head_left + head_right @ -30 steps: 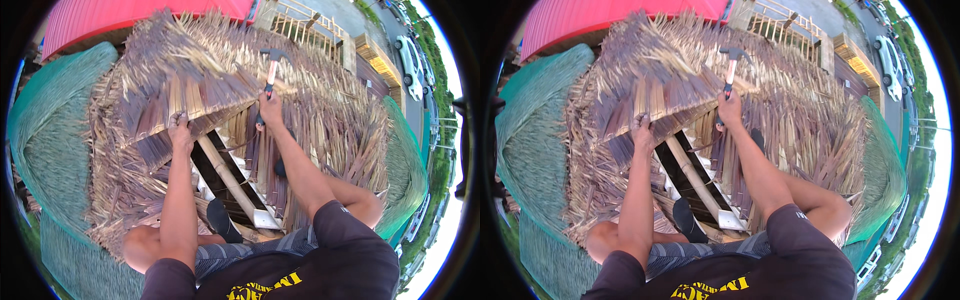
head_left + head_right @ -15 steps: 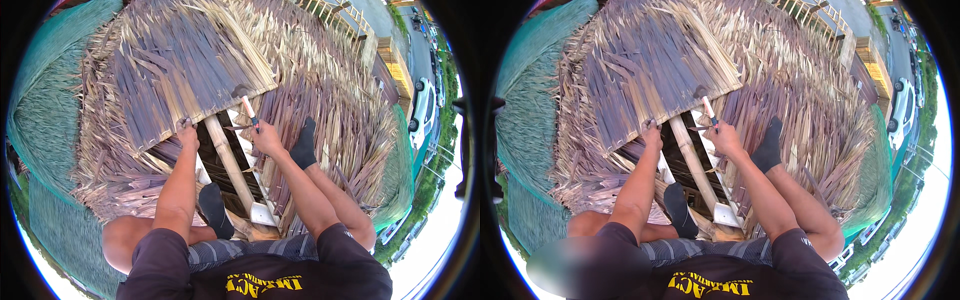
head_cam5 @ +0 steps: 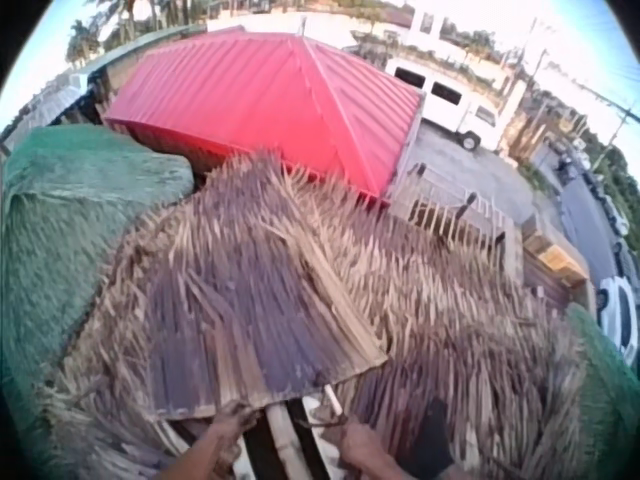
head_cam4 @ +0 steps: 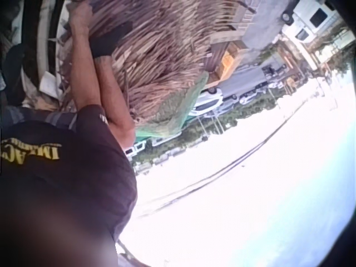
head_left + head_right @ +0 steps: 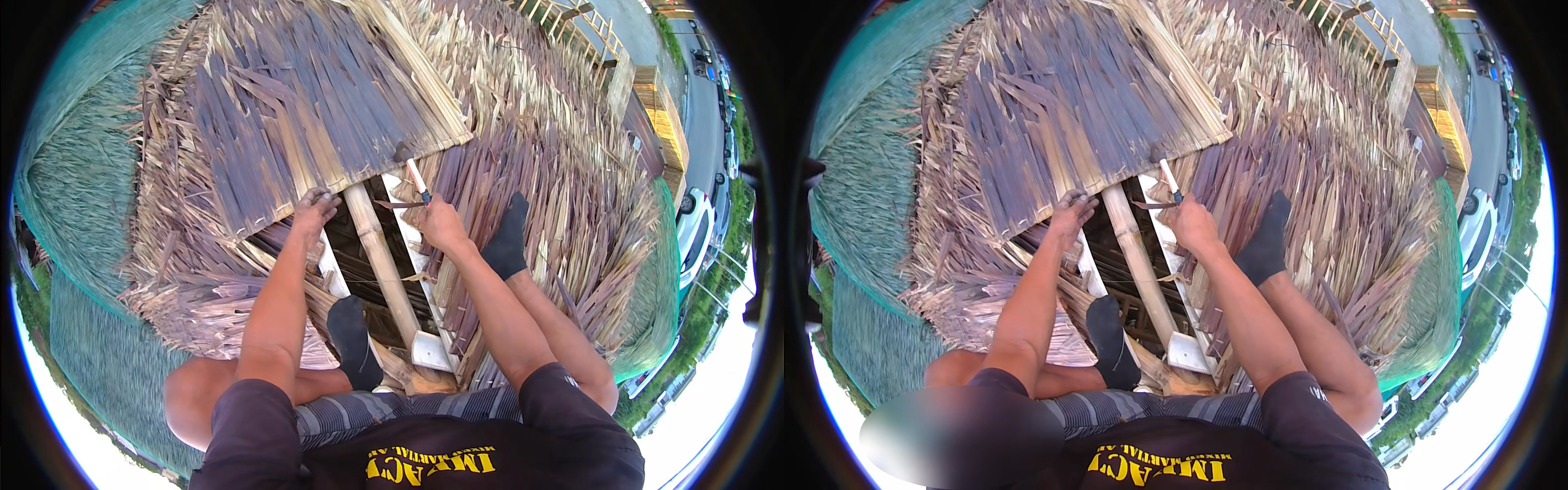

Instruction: The person hammers nails into thatch panels on a roof, repeatedly lifting and repositioning the panels to secure them to the underlying structure. The person uses a hammer and nails to fasten the thatch panels in place.

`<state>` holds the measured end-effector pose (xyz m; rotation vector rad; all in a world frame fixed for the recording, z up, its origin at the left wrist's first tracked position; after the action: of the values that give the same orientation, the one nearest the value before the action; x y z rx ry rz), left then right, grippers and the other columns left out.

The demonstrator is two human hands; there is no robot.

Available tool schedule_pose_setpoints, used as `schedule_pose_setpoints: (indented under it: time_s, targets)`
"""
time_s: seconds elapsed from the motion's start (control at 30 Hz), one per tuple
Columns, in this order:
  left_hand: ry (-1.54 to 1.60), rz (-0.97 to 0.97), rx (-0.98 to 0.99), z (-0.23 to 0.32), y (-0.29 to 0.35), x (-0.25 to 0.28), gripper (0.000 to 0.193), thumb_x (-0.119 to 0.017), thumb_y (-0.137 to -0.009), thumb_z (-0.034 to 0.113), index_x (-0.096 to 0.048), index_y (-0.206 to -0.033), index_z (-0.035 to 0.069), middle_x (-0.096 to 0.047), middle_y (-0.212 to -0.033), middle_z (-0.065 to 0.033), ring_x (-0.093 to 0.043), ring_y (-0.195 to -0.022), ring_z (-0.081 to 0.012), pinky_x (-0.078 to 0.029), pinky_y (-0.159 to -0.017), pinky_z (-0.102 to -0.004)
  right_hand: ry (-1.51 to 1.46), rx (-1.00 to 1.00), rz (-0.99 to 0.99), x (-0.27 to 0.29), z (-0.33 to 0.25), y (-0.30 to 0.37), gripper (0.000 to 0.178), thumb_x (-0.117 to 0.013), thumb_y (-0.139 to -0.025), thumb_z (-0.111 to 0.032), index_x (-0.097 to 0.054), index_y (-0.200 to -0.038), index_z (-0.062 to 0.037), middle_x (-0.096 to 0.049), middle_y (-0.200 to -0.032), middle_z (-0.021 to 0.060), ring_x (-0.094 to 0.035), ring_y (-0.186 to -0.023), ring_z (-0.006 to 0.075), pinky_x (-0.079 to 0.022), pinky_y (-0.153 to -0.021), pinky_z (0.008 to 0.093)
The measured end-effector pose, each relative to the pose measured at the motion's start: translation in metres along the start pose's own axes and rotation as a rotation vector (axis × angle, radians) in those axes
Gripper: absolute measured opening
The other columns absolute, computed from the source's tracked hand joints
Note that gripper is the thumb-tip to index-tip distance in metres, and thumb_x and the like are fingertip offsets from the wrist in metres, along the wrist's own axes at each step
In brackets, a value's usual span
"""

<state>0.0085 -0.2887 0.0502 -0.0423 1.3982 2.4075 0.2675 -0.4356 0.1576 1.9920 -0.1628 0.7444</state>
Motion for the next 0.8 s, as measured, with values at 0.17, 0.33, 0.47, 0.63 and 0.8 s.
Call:
schedule_pose_setpoints:
  time_s: [0.17, 0.33, 0.47, 0.63, 0.8]
  targets:
    - [-0.588, -0.159, -0.071, 0.024, -0.005, -0.057, 0.017, -0.066, -0.095, 0.016, -0.064, -0.110, 0.007, -0.069, -0.118, -0.0097, -0.070, -0.102, -0.0210, -0.054, -0.085, -0.0337, -0.013, -0.003, 0.039, -0.009, 0.007, 0.000, 0.034, -0.059, -0.094, -0.021, -0.051, -0.115, 0.0040, -0.068, -0.099, 0.0322, -0.066, -0.097, 0.0502, -0.051, -0.086, 0.0571]
    - [-0.875, 0.173, -0.554, 0.043, -0.028, -0.111, 0.018, -0.071, -0.087, 0.019, -0.070, -0.103, 0.011, -0.066, -0.118, -0.0105, -0.065, -0.107, -0.0294, -0.050, -0.092, -0.0375, -0.051, 0.034, 0.104, -0.016, 0.010, -0.001, 0.031, -0.063, -0.090, -0.016, -0.049, -0.106, 0.0065, -0.066, -0.089, 0.0352, -0.064, -0.091, 0.0534, -0.050, -0.081, 0.0588]
    - [-1.019, 0.241, -0.732, 0.035, -0.031, -0.123, 0.024, -0.072, -0.083, 0.023, -0.071, -0.103, 0.010, -0.060, -0.113, -0.0114, -0.057, -0.109, -0.0346, -0.047, -0.093, -0.0430, -0.017, 0.063, 0.087, 0.001, -0.004, 0.007, 0.029, -0.062, -0.090, -0.015, -0.049, -0.105, 0.0056, -0.065, -0.086, 0.0337, -0.064, -0.087, 0.0522, -0.050, -0.077, 0.0579]
    - [-1.023, 0.210, -0.762, 0.028, -0.030, -0.122, 0.021, -0.069, -0.087, 0.023, -0.072, -0.104, 0.012, -0.059, -0.116, -0.0085, -0.056, -0.109, -0.0323, -0.047, -0.093, -0.0428, -0.133, 0.213, 0.126, 0.034, -0.035, 0.046, 0.025, -0.062, -0.090, -0.014, -0.050, -0.102, 0.0046, -0.066, -0.081, 0.0315, -0.065, -0.077, 0.0509, -0.052, -0.069, 0.0578]
    - [-1.054, 0.235, -0.803, 0.028, -0.030, -0.120, 0.018, -0.070, -0.086, 0.021, -0.073, -0.101, 0.012, -0.059, -0.114, -0.0090, -0.056, -0.108, -0.0325, -0.047, -0.093, -0.0419, -0.064, 0.184, 0.111, 0.020, -0.036, 0.043, 0.024, -0.060, -0.091, -0.015, -0.051, -0.102, 0.0039, -0.066, -0.080, 0.0314, -0.065, -0.076, 0.0511, -0.052, -0.068, 0.0582]
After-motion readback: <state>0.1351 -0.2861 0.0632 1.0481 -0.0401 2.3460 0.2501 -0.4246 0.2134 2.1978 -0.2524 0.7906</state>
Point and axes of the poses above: each hand's wrist, its own y-axis away from the middle knuckle, its own x-axis out of the back of the hand, z = x × y, the point moved 5 cm from there along -y, towards the middle knuckle
